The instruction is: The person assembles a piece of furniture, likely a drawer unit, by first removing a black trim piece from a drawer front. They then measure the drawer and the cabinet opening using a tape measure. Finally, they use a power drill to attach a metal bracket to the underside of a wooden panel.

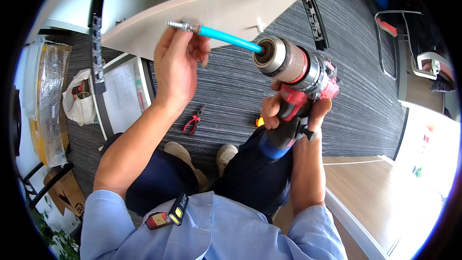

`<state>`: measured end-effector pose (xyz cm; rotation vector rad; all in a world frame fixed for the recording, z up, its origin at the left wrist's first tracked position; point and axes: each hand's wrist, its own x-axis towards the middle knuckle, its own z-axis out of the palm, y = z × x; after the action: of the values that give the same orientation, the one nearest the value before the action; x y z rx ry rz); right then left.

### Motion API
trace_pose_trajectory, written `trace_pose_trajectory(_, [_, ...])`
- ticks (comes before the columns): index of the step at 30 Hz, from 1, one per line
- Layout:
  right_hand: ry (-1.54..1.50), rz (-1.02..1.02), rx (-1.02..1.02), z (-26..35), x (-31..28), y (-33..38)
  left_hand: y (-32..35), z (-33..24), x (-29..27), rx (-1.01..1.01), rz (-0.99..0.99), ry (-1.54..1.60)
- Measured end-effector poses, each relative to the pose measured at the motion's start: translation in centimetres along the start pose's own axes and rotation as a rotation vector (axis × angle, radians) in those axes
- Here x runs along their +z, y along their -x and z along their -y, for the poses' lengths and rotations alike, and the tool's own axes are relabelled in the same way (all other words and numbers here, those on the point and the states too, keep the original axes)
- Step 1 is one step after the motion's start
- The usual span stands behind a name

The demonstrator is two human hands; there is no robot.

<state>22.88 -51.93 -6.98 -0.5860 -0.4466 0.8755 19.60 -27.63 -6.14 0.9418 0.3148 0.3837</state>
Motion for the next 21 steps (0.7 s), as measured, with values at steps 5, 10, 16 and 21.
trace_pose_trajectory(5, [-0.085,-0.150,0.028,-1.0,-5.5,1.8,3.2,9.3,-6.2,-0.440,-0.378,-0.222])
trace_pose_trajectory(10, [-0.109,-0.261,0.195,-5.5,-13.3,4.3,4.0,16.9,-14.4,-0.768,-0.286,-0.423])
trace_pose_trajectory(16, [-0.080,-0.534,0.416,-14.4,-21.0,6.6,4.2,25.2,-18.7,-0.891,-0.204,-0.432])
trace_pose_trajectory(21, [-0.079,-0.712,0.545,-18.3,-25.5,6.8,4.1,28.3,-17.6,-0.860,-0.238,-0.445])
